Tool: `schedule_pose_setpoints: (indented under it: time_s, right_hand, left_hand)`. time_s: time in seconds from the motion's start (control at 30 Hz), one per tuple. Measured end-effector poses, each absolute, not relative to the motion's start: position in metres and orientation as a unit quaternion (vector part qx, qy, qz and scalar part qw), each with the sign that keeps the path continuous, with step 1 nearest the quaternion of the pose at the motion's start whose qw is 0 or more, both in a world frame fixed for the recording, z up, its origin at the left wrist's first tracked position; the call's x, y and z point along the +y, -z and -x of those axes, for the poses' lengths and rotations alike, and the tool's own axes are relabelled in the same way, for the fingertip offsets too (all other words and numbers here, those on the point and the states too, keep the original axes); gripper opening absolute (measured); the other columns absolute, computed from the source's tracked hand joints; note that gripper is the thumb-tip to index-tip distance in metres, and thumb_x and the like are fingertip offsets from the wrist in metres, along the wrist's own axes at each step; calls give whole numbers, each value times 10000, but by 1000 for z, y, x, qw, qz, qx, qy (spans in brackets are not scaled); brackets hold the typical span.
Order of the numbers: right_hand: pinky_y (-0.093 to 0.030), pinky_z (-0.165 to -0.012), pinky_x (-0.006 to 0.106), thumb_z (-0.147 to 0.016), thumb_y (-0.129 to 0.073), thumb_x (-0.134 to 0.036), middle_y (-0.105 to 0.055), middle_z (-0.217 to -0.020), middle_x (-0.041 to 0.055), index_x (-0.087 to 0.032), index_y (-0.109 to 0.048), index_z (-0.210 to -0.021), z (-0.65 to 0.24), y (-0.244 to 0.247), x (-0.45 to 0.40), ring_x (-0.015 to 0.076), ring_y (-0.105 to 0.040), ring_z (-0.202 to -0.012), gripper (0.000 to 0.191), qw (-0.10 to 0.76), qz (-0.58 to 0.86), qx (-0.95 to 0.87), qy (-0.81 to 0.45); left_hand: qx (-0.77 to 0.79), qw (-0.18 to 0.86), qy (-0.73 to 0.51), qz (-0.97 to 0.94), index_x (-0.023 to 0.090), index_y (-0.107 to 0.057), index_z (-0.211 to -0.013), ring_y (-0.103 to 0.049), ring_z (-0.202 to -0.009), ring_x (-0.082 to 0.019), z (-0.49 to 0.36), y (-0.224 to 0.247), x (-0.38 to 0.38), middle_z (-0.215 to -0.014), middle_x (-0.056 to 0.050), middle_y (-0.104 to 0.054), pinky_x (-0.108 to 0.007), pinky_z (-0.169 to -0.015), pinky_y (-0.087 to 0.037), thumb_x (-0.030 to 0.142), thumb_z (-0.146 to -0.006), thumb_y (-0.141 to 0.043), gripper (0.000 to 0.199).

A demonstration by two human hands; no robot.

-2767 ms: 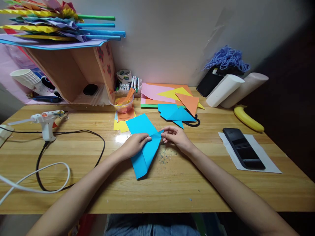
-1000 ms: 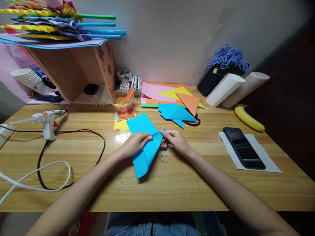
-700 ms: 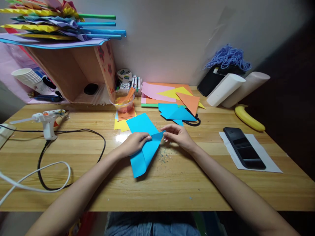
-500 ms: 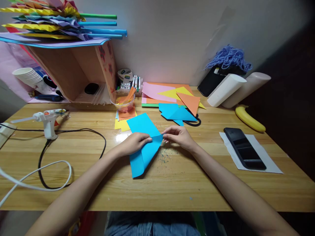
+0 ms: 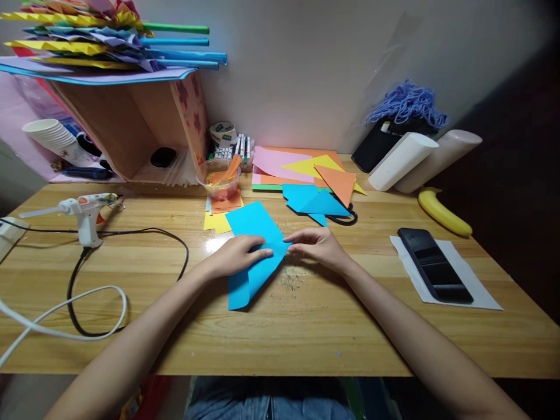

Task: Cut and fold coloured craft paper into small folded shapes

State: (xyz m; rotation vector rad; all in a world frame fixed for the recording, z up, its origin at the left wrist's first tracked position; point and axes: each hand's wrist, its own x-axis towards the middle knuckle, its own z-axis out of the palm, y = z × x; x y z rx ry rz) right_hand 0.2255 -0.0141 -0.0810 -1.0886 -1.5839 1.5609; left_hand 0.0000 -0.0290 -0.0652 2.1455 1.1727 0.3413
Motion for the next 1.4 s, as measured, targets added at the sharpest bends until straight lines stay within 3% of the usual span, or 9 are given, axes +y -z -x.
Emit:
schedule_pose_setpoints:
  time_s: [0.33, 0.5, 0.7, 1.07, 1.23, 1.4]
  right_hand:
    - [-509, -582, 264, -621, -721, -315, -683, -689, 34, -138, -649, -813, -219, 82, -14, 146, -642, -623, 271, 328, 431, -558, -629]
    - [-505, -588, 250, -574, -757, -264, -668, -671, -2, -154, -585, -964, -213, 82, -16, 145, -642, -636, 440, 327, 421, -529, -661]
    - [-523, -668, 270, -599, -736, -324, -688, -686, 33, -143, -565, -731, -211, 81, -19, 150, -658, -657, 282, 326, 435, -471, -695]
    - [-508, -564, 213, -660, -681, -378, -655, -621, 25, -138, -577, -668, -206, 80, -19, 112, -630, -567, 263, 365, 444, -487, -658]
    - [-513, -576, 241, -611, -727, -346, -662, -612, 15, -154, -556, -750, -210, 80, -18, 148, -651, -595, 292, 372, 443, -483, -657]
    - [-513, -545, 239, -657, -688, -392, -674, -632, 41, -143, -553, -683, -210, 81, -17, 139, -644, -561, 284, 374, 437, -511, -639]
  left_hand:
    - [443, 345, -149, -814, 169, -436, -618, -420, -574, -112, 0, 68, -27, -599, 23, -472, -239, -527, -261, 446, -857, -391, 369]
    - [462, 337, -175, -801, 165, -430, -593, -400, -547, -108, -4, 68, -27, -562, 31, -436, -238, -515, -251, 435, -854, -400, 376]
    - [472, 310, -196, -802, 160, -488, -602, -416, -544, -106, -6, 71, -28, -571, 21, -488, -232, -518, -260, 420, -852, -415, 368]
    - [479, 288, -204, -804, 170, -590, -739, -498, -610, -124, -6, 69, -29, -669, -11, -592, -232, -569, -313, 417, -861, -415, 326]
    - [470, 318, -208, -797, 163, -593, -735, -489, -610, -119, -7, 66, -29, -676, -6, -591, -229, -564, -315, 415, -860, -408, 336]
    - [465, 330, -205, -795, 155, -561, -680, -459, -586, -110, -6, 65, -28, -622, 12, -542, -223, -547, -298, 402, -852, -421, 332]
